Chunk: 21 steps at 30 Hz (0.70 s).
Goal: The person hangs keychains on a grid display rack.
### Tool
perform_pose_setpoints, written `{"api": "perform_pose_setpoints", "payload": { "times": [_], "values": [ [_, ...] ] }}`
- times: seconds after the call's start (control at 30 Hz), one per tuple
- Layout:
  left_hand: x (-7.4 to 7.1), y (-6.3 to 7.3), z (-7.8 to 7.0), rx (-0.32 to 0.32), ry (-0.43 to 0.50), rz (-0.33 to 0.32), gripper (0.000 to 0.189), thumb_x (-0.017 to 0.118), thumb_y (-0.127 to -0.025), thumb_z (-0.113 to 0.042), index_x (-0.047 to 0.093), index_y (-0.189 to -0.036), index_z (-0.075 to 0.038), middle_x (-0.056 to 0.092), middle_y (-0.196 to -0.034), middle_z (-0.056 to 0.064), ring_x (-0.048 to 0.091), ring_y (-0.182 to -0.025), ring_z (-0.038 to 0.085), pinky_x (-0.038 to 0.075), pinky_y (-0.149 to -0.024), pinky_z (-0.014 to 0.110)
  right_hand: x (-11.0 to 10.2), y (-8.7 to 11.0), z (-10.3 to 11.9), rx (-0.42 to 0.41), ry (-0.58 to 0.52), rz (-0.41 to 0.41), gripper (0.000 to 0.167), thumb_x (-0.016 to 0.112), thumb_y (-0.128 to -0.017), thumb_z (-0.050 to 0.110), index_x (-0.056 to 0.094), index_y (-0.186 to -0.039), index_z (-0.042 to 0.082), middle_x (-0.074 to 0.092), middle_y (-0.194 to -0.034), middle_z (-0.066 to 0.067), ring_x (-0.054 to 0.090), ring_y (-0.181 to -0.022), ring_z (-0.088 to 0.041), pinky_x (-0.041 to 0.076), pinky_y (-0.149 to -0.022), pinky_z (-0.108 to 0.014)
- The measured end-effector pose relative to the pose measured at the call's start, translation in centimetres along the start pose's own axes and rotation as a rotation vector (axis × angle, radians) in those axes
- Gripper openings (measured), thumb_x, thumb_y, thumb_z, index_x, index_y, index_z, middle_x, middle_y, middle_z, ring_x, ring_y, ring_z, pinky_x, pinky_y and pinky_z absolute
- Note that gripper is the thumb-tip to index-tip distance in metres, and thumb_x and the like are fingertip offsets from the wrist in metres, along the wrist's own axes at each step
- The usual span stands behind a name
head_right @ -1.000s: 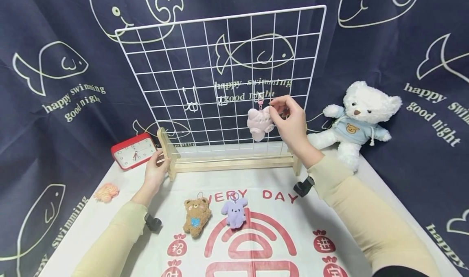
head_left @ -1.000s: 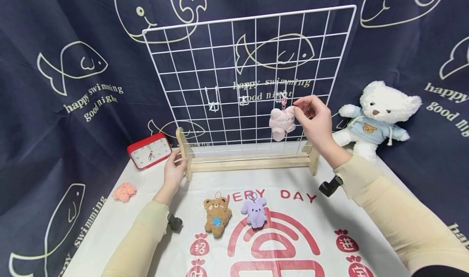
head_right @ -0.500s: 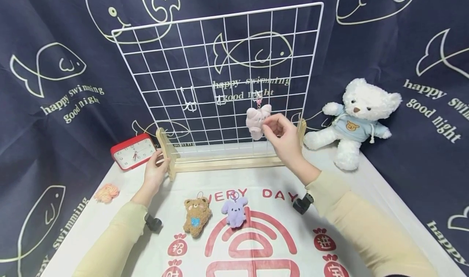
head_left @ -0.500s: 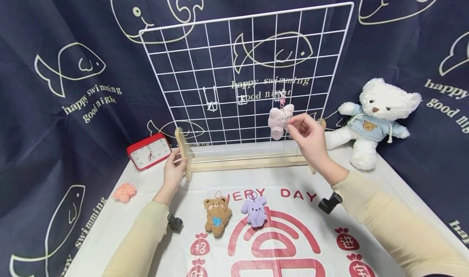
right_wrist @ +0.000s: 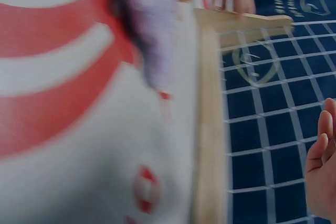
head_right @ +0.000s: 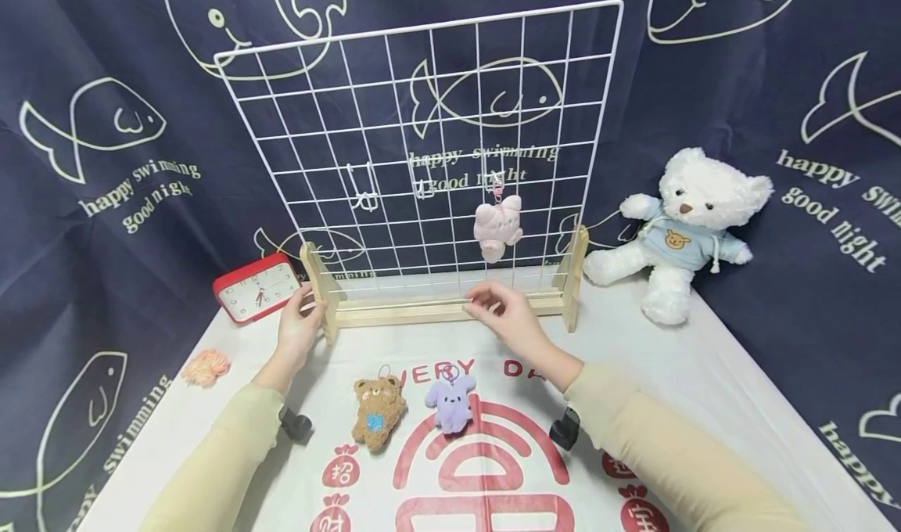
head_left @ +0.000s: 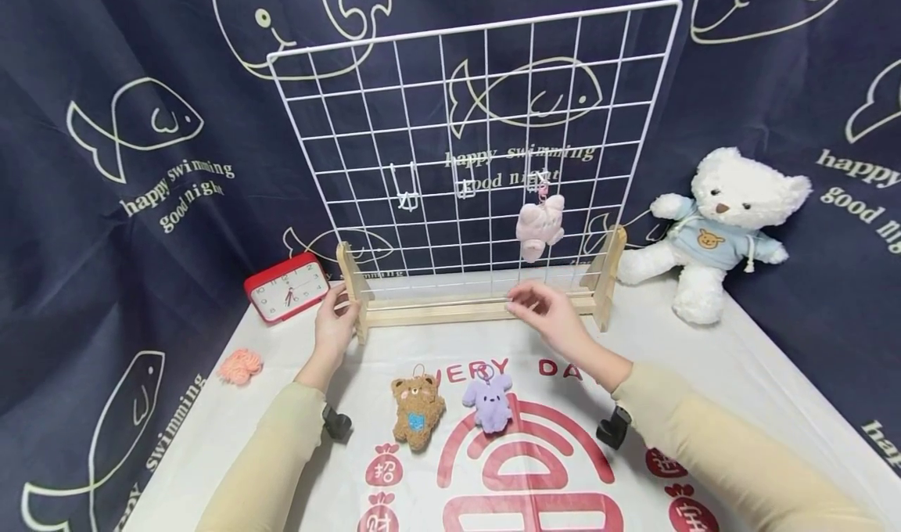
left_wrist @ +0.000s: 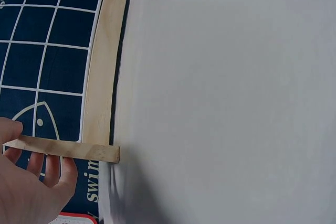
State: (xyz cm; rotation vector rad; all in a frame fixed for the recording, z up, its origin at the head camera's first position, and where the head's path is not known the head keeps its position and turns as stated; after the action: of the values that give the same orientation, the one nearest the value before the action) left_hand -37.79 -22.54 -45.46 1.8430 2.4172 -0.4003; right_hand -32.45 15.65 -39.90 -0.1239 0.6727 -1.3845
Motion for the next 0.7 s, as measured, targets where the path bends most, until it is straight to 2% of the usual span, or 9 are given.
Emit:
{"api": "perform_pose_setpoints", "payload": {
  "times": [0.17, 0.33, 0.57, 0.7],
  "values": [
    [0.0, -0.2, 0.2, 0.025, 0.019, -0.012, 0.047, 0.06, -0.098, -0.002, 0.051, -0.145, -0.002, 0.056, -0.135, 0.025, 0.056, -0.123, 0.041, 0.05, -0.105, 0.049, 2.7, 1.6, -1.4, 0.042, 0.043, 0.093, 0.016, 0.074, -0.092, 0.005, 0.072, -0.107, -0.002, 0.072, -0.092, -0.01, 0.06, -0.081, -0.014, 0.051, -0.068, -0.025],
    [0.1, -0.4, 0.5, 0.027, 0.012, -0.012, 0.047, 0.061, -0.099, -0.002, 0.051, -0.145, -0.003, 0.056, -0.135, 0.025, 0.056, -0.123, 0.042, 0.049, -0.106, 0.049, 4.7, 2.8, -3.6, 0.07, 0.028, 0.181, 0.017, 0.075, -0.091, 0.003, 0.072, -0.106, -0.004, 0.071, -0.087, -0.008, 0.061, -0.08, -0.015, 0.05, -0.066, -0.027],
    [-0.1, -0.3, 0.4, 0.024, -0.005, -0.016, 0.048, 0.062, -0.098, -0.004, 0.051, -0.146, -0.004, 0.055, -0.134, 0.024, 0.056, -0.122, 0.042, 0.049, -0.106, 0.049, 5.9, 3.6, -4.7, 0.074, 0.028, 0.286, 0.018, 0.078, -0.089, 0.006, 0.073, -0.104, -0.002, 0.067, -0.082, 0.0, 0.06, -0.075, -0.009, 0.053, -0.067, -0.024],
    [0.0, -0.3, 0.5, 0.026, -0.004, -0.019, 0.048, 0.062, -0.098, -0.004, 0.051, -0.145, -0.004, 0.056, -0.134, 0.025, 0.056, -0.122, 0.042, 0.049, -0.106, 0.049, 6.1, 3.9, -5.2, 0.1, 0.057, 0.312, 0.017, 0.078, -0.088, 0.005, 0.074, -0.102, -0.003, 0.067, -0.081, 0.001, 0.059, -0.074, -0.009, 0.052, -0.065, -0.022]
  ]
}}
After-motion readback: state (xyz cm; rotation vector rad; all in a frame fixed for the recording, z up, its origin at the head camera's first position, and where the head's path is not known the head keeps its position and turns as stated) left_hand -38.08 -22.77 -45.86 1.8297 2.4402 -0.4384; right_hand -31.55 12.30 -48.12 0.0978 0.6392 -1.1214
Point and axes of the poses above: each hand's wrist, its own y-axis away from the middle knuckle, its own x-axis out of the palm, z = x × y, the point moved 4 cm from there along -y, towards the middle knuckle
